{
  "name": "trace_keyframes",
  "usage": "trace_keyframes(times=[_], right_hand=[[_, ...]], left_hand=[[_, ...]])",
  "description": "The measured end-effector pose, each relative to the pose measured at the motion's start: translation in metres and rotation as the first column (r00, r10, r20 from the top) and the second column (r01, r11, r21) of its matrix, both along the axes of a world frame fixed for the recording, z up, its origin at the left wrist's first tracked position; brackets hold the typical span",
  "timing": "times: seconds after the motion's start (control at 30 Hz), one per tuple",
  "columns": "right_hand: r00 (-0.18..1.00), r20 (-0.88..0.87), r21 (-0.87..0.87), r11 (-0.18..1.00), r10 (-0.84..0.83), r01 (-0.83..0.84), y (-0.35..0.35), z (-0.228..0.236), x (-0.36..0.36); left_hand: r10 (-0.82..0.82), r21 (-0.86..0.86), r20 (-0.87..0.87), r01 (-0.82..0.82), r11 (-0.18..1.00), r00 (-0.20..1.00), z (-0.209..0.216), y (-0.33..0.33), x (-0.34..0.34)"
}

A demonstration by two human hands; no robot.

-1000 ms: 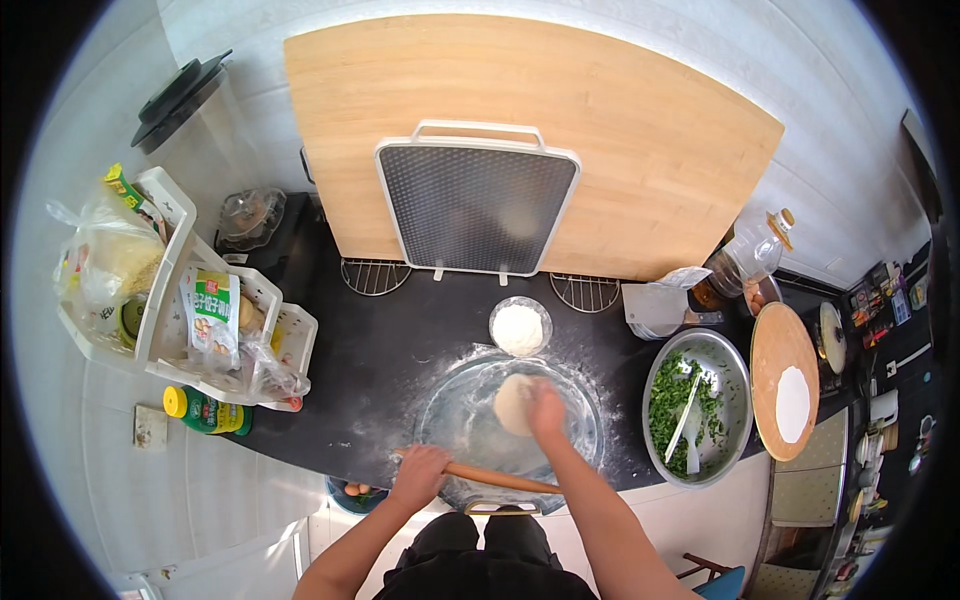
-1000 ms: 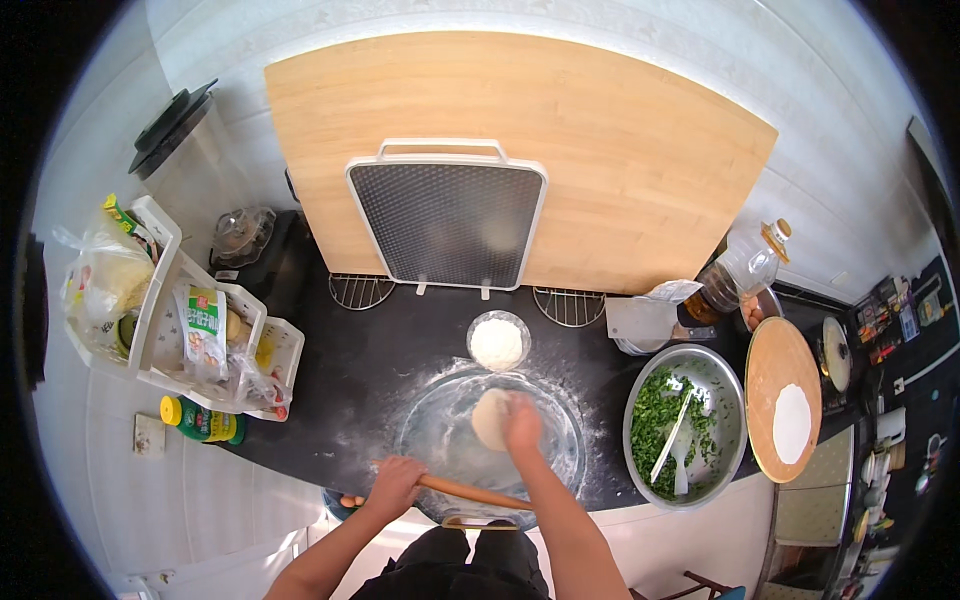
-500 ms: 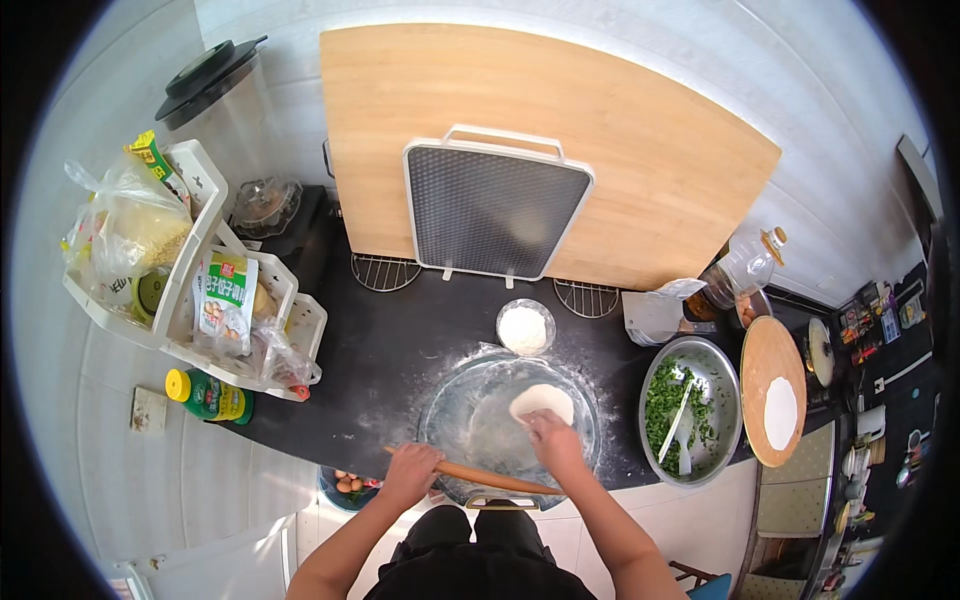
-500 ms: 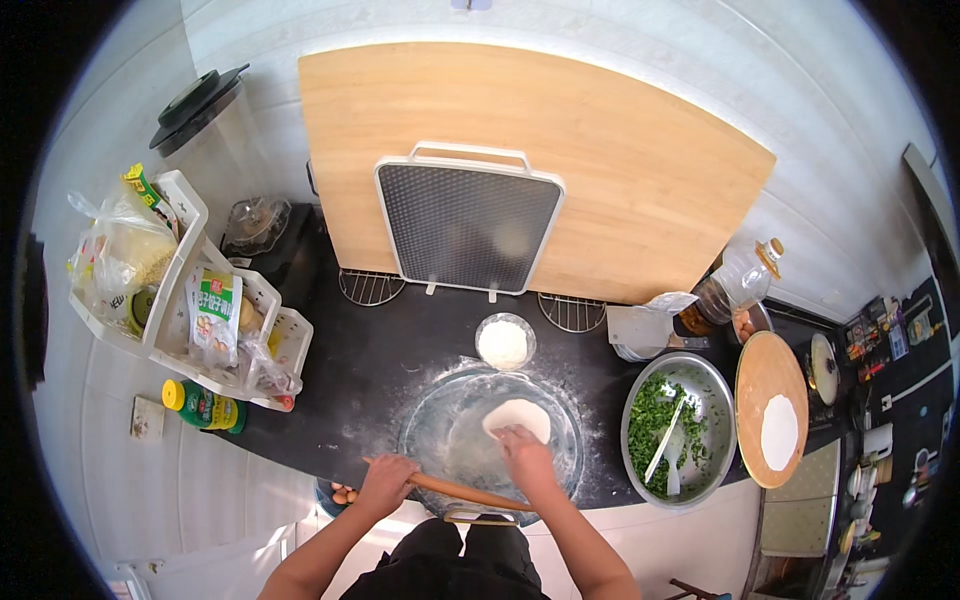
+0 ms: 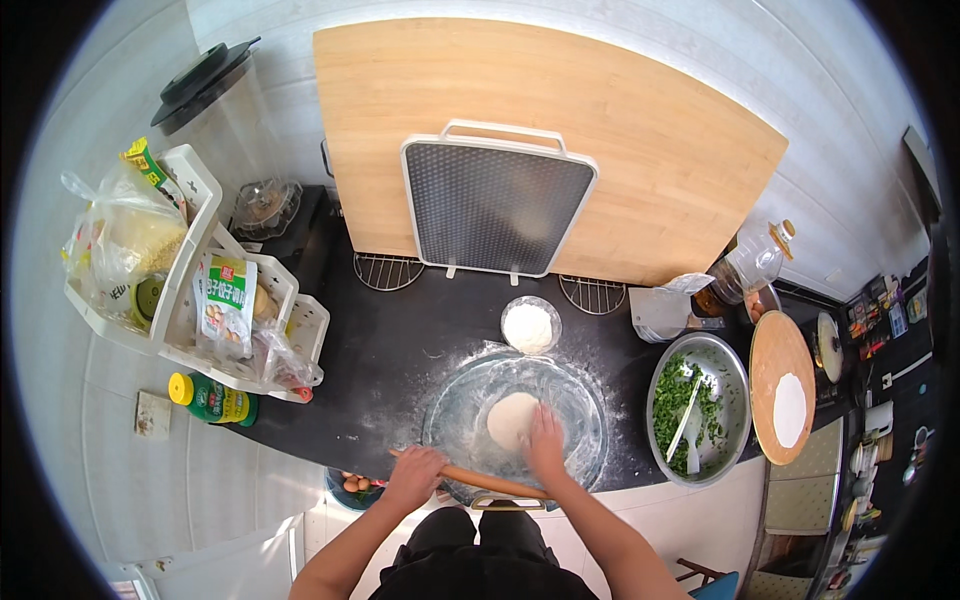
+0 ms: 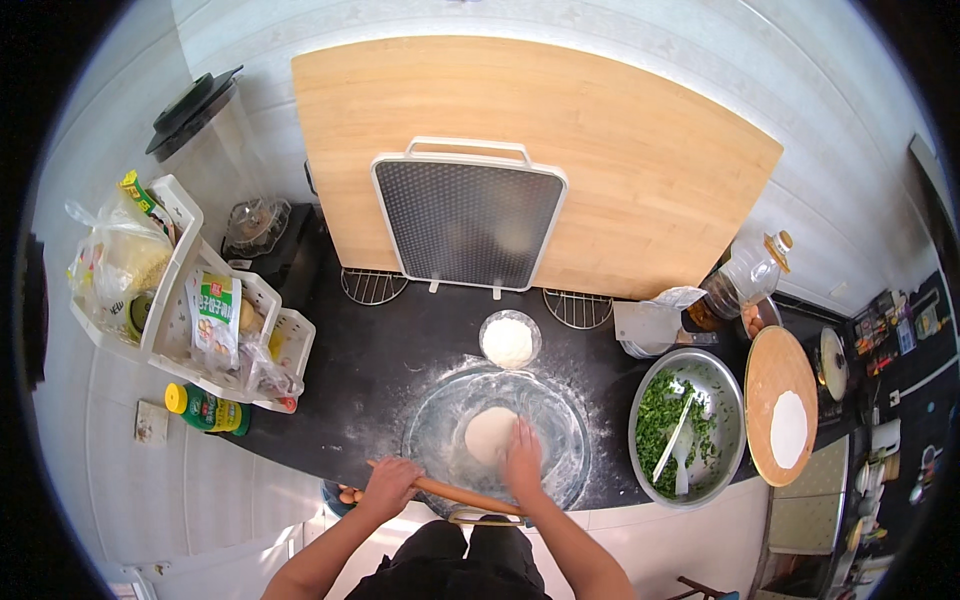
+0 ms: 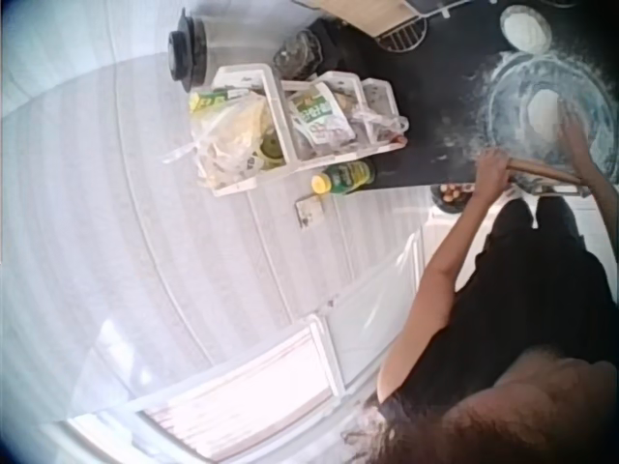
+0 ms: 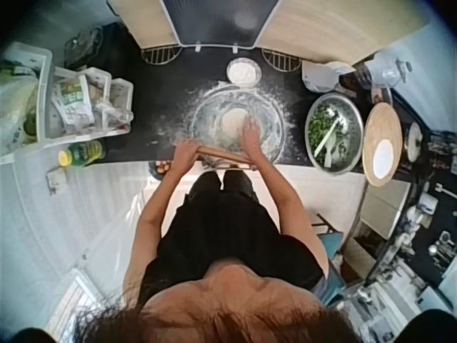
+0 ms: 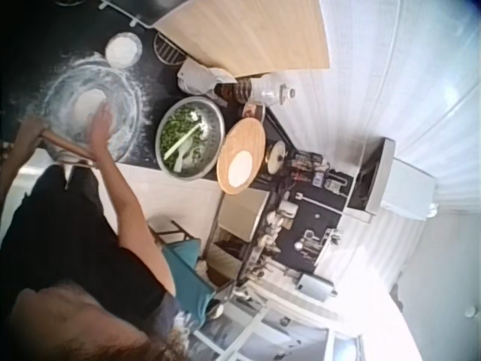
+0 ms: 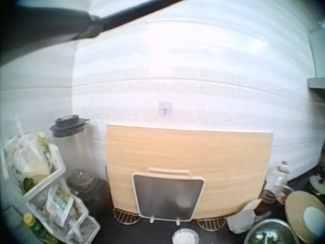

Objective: The person uses a wooden rolling pin to flatten a ball of dough on a floured countertop. They repeatedly roll the dough, rotate it, and add flour to prevent sticking, gradually expanding it into a large, thin circular sheet. The person then lifts the flattened dough and places it onto a wooden board.

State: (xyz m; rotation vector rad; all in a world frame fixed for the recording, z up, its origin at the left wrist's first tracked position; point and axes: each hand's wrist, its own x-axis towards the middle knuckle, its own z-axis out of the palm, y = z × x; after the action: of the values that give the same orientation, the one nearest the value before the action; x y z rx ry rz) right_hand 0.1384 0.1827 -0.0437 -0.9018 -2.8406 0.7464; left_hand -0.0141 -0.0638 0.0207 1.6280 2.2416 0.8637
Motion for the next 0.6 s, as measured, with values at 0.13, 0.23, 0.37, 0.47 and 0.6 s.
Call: trace_keyframes(times=[0.13, 0.23, 0.37, 0.47, 0.6], right_hand=[[0.993, -0.004, 0.043, 0.992, -0.121, 0.121, -0.011, 0.009, 0.038], [0.995, -0.020, 0.187, 0.978, 0.103, -0.097, -0.003, 0.014, 0.009], [0.971, 0.025, 0.199, 0.951, 0.239, -0.239, 0.004, 0.014, -0.024], [0.955, -0.026, 0.155, 0.945, 0.295, -0.288, 0.006, 0.022, -0.028], [0.879, 0.031, 0.175, 0.864, 0.475, -0.473, -0.001, 0.021, -0.039]], left_hand=[[-0.036, -0.055, 0.010, 0.037, 0.998, 0.999, 0.000, 0.003, 0.001], [-0.058, -0.051, -0.005, 0.057, 0.997, 0.998, -0.006, 0.013, 0.005], [-0.128, -0.109, -0.019, 0.125, 0.986, 0.992, -0.004, 0.026, 0.008], [-0.136, -0.127, -0.011, 0.134, 0.983, 0.991, 0.000, 0.028, 0.008], [-0.136, -0.086, 0.016, 0.136, 0.987, 0.991, -0.010, 0.031, 0.011]])
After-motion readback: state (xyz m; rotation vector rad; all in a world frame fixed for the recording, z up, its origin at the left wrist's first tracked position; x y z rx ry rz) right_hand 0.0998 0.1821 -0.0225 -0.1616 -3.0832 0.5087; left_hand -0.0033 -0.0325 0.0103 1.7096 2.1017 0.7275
